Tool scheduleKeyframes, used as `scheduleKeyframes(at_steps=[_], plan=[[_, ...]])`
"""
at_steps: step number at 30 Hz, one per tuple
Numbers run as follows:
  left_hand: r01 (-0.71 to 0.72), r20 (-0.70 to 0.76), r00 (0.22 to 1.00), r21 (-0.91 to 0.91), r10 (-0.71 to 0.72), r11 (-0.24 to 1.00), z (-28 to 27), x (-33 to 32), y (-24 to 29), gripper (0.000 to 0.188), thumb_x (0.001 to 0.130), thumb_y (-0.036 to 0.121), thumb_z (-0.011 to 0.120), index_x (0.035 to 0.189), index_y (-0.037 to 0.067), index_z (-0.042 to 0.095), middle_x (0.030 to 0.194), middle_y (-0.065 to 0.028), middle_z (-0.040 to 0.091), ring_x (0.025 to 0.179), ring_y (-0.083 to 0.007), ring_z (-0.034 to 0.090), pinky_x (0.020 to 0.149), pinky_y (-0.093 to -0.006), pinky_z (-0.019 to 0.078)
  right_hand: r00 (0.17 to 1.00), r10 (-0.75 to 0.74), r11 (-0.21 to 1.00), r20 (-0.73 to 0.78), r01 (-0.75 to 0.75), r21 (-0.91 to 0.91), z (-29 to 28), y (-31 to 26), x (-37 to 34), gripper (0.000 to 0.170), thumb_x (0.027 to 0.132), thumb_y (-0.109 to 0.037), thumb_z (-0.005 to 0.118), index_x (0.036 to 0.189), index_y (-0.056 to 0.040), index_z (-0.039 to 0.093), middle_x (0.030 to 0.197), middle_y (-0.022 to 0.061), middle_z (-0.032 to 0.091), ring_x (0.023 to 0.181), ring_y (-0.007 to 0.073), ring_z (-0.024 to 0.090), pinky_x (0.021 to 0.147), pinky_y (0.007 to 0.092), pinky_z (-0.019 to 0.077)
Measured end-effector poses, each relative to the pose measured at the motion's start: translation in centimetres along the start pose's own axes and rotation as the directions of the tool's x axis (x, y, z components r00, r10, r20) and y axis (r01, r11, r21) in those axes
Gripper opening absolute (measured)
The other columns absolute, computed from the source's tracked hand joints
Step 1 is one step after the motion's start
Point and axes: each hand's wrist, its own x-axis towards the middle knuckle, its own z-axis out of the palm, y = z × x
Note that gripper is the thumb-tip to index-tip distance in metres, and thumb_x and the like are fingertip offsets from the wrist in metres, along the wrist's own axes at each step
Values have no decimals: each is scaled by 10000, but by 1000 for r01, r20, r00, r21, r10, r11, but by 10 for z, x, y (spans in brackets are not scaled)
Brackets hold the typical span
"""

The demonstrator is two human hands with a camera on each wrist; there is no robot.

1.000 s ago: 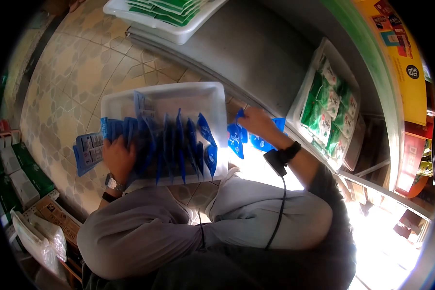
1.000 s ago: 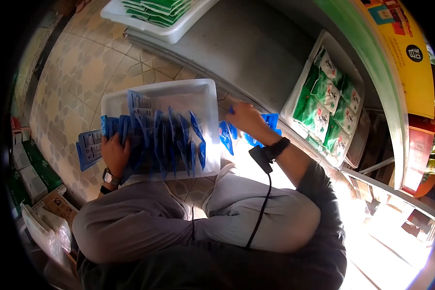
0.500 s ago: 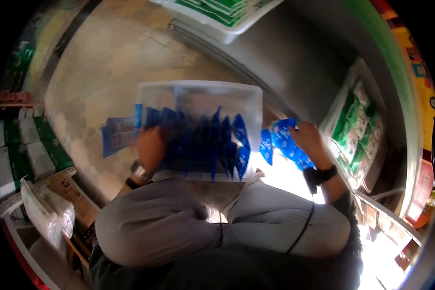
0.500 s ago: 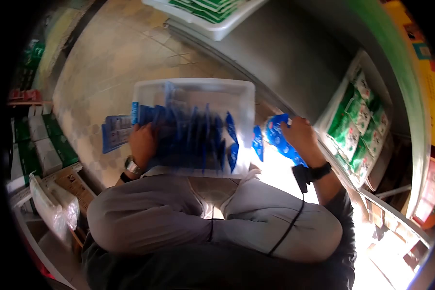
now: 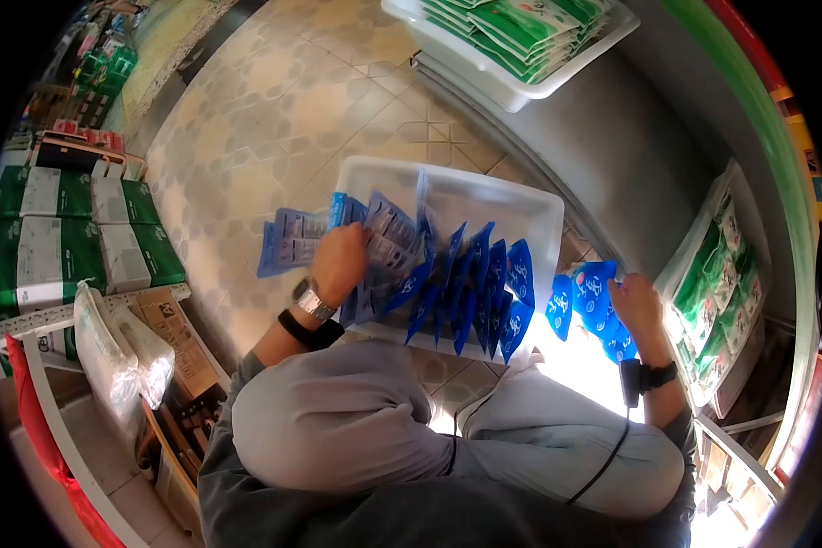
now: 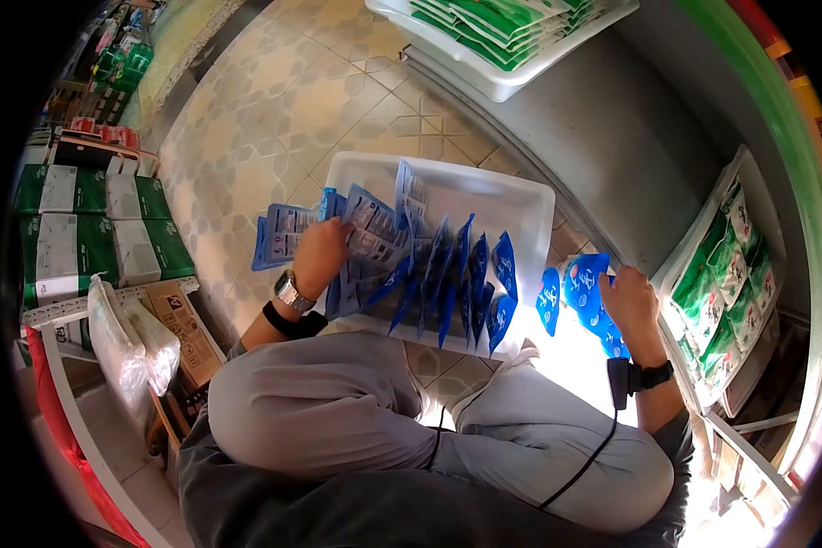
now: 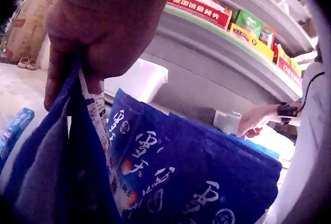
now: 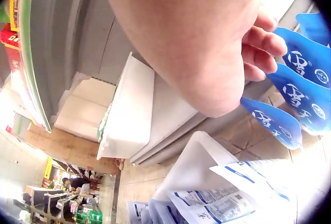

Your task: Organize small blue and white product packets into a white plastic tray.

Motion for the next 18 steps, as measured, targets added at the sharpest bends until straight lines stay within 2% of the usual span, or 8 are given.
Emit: scheduleKeyframes(at_steps=[6, 9, 13, 14, 15, 16, 18], plan=[[31, -8, 1000, 16, -31, 999, -56, 1, 18, 283, 915, 173, 639, 725, -35, 611, 706, -276, 614, 670, -455, 619, 582, -500, 478, 998, -22, 1000, -53, 23, 15, 5, 0, -1, 360, 874, -363, 633, 787, -17, 682, 824, 218, 699, 829, 422, 685, 766, 490, 549], [-5, -41, 999, 64, 7, 998, -97, 5, 24, 222, 913, 167, 616, 771, -4, 630, 709, -252, 627, 698, -448, 623, 627, -505, 496, 998, -35, 999, -57, 36, 13, 7, 3, 0, 359, 872, -365, 633, 773, -22, 673, 816, 221, 693, 815, 423, 683, 759, 494, 545], [13, -275, 961, -35, -22, 999, -147, 8, 23, 287, 913, 208, 650, 729, -5, 596, 636, -236, 590, 605, -429, 587, 554, -494, 442, 999, -37, 999, -34, 38, 25, 7, 8, -1, 335, 872, -355, 631, 827, -26, 669, 883, 226, 681, 868, 435, 657, 770, 510, 523], [27, -331, 944, 17, -20, 999, -159, 9, 21, 321, 922, 227, 646, 716, -10, 583, 614, -232, 568, 582, -426, 567, 535, -491, 418, 995, -61, 998, -82, 64, 30, 10, 10, -1, 364, 862, -369, 641, 769, -17, 665, 806, 227, 687, 812, 428, 680, 742, 503, 540], [44, -388, 922, 67, -15, 997, -171, 12, 20, 355, 931, 246, 643, 702, -14, 570, 592, -229, 546, 559, -423, 547, 516, -487, 393, 995, -61, 997, -80, 64, 37, 11, 10, -1, 366, 862, -370, 642, 771, -16, 664, 806, 228, 686, 813, 428, 679, 739, 503, 539], [146, -385, 916, 56, -114, 988, -188, 17, 24, 397, 940, 274, 641, 685, -19, 560, 575, -228, 517, 544, -425, 527, 503, -482, 374, 995, -61, 997, -78, 64, 45, 10, 10, -1, 369, 862, -372, 643, 773, -14, 664, 806, 230, 686, 814, 429, 679, 736, 504, 538], [153, -446, 891, 117, -86, 981, -209, 27, 1, 441, 938, 316, 641, 679, -32, 562, 607, -238, 551, 586, -432, 562, 528, -479, 401, 996, -56, 997, -73, 60, 54, 9, 10, -4, 375, 864, -374, 644, 775, -11, 662, 805, 231, 685, 815, 429, 678, 732, 503, 537]])
